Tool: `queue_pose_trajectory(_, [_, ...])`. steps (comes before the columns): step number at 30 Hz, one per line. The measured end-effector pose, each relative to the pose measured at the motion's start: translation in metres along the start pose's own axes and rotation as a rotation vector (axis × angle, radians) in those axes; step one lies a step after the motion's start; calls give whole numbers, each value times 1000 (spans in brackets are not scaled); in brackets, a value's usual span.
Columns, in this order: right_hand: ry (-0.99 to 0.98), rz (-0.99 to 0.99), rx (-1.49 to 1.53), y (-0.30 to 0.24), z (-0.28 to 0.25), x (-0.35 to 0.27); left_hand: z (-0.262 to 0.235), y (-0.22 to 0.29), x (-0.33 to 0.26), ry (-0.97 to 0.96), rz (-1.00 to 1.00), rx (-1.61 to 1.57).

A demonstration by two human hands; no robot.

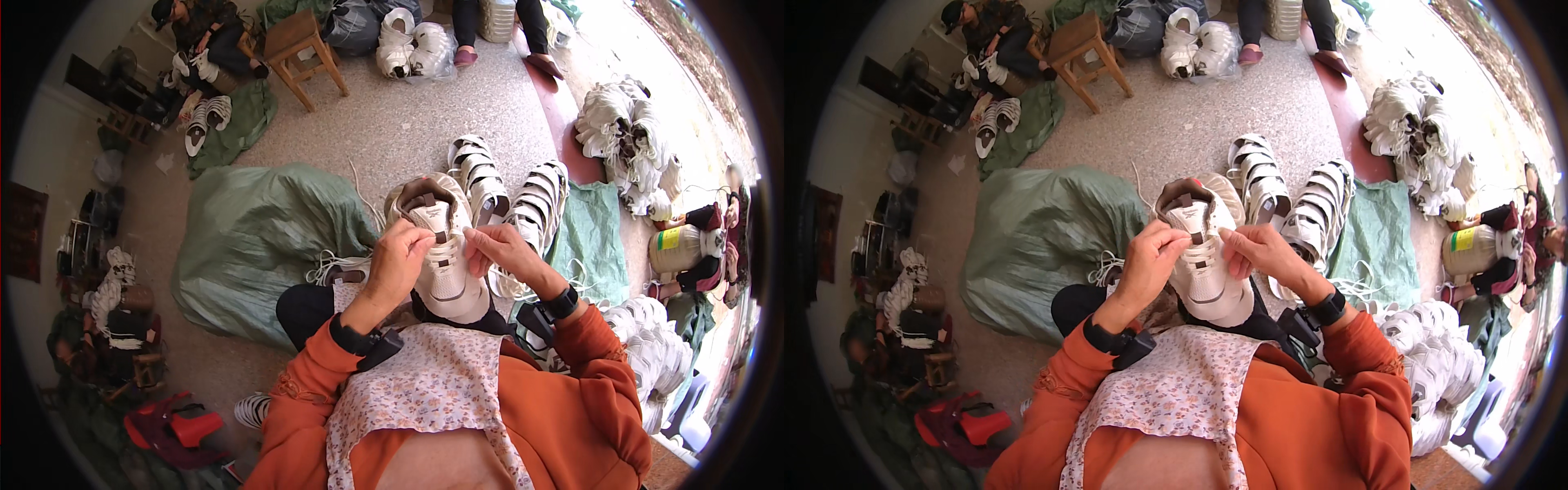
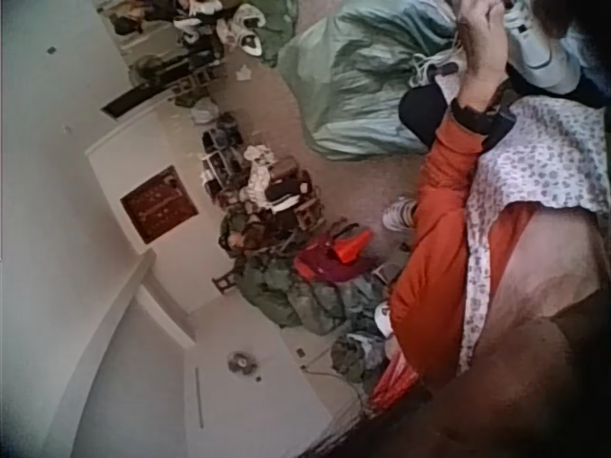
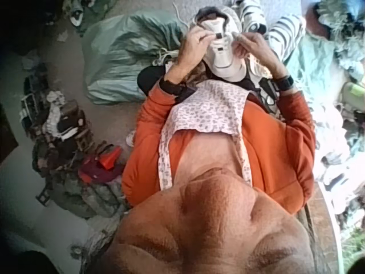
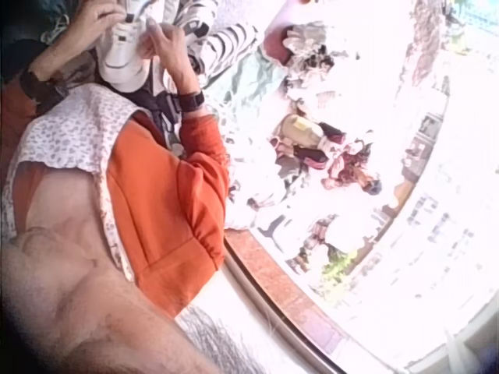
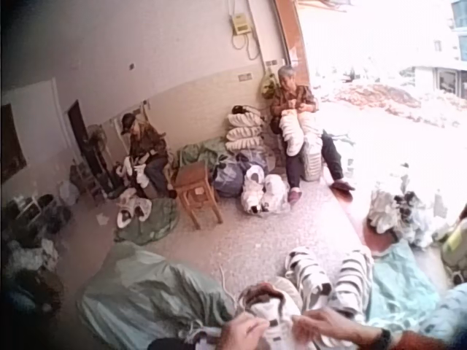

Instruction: Lacing a white sneaker in a shoe manufacturing workshop.

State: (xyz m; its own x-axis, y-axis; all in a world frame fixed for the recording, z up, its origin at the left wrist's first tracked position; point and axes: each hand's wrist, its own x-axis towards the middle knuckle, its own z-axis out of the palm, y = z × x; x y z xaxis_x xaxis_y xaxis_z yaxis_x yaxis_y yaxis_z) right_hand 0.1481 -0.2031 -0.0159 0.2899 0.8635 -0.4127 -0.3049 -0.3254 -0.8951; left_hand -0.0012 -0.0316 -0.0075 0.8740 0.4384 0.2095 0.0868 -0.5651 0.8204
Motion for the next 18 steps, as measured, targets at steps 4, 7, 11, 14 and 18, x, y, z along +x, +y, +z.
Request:
queue_pose_trajectory(4, [254,-187,-360,-7,12,2,-4,5,-6,23,29,38])
queue_pose_trajectory(7, [488,-580,-757,-12,20,-2,1,7,-3,91,-10,-5])
queue_pose_trajectory(11, [417,-756,-1061,-20,27,4,6,8,-1,100,81,129])
queue_pose_trajectory(14, [339,-742,-1286,-25,30,13,4,8,-1,87,104,193])
queue_pose_trajectory(18, [294,-650,-1619,-31,33,10,1,9,-1,49,137,229])
